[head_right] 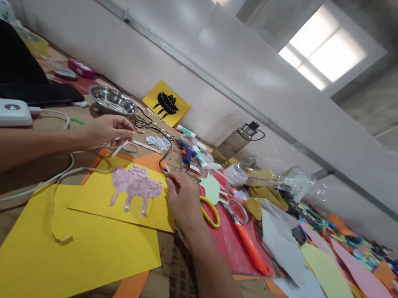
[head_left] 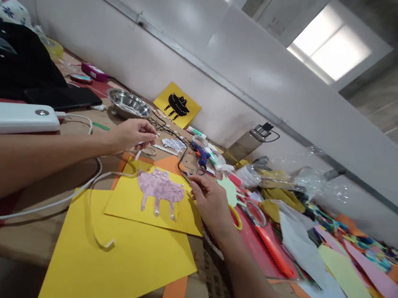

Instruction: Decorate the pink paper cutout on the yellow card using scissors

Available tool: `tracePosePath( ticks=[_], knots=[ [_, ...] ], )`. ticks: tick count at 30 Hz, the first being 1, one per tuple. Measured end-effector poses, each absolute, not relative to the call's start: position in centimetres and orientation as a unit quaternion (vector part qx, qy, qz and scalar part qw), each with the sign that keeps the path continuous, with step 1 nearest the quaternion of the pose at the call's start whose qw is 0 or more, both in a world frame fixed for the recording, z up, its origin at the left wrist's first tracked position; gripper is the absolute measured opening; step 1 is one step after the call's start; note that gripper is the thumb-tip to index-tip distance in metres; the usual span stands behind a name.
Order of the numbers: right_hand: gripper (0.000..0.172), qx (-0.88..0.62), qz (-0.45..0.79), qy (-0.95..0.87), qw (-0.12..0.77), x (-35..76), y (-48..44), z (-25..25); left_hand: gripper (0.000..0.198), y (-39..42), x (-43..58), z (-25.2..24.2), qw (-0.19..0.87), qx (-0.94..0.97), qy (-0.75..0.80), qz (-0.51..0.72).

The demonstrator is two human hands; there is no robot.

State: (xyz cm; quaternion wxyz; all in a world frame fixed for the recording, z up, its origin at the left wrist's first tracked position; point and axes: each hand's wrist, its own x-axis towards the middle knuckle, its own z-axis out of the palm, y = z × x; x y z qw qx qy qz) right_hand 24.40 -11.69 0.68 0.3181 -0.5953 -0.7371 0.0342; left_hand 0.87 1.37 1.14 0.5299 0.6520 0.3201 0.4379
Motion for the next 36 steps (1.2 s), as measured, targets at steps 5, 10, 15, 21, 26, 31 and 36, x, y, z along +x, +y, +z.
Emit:
tracePosePath(
  ticks=[5,10,15,21,26,31,36],
  knots=[
    [0.023,-0.533,0.059,-0.747,0.392,22.1,-11.2,2.1,0.013,-0.6,1.4,3.0,0.54,0.681,0.294,0.398],
    [0.033,-0.483,0.059,-0.766,0.42,18.6,-10.0,3.5,0.014,-1.8,1.6,3.7,0.543,0.711,0.288,0.341],
    [0.019,-0.466,0.055,-0.767,0.438,17.5,-9.1,3.5,0.013,-2.2,1.6,4.0,0.553,0.733,0.264,0.296],
    [0.011,-0.476,0.186,-0.699,0.501,18.2,-8.9,2.8,0.019,-2.2,1.7,3.8,0.573,0.736,0.256,0.255],
    [0.01,-0.469,0.265,-0.658,0.527,18.2,-8.9,2.5,0.021,-2.2,1.8,3.4,0.606,0.722,0.238,0.235],
    [0.011,-0.474,0.278,-0.639,0.538,18.3,-9.1,2.2,0.023,-2.3,1.9,3.2,0.481,0.785,0.277,0.275],
    [0.013,-0.471,0.281,-0.631,0.549,18.0,-9.2,2.2,0.021,-2.3,2.2,3.2,0.523,0.76,0.267,0.28]
  ],
)
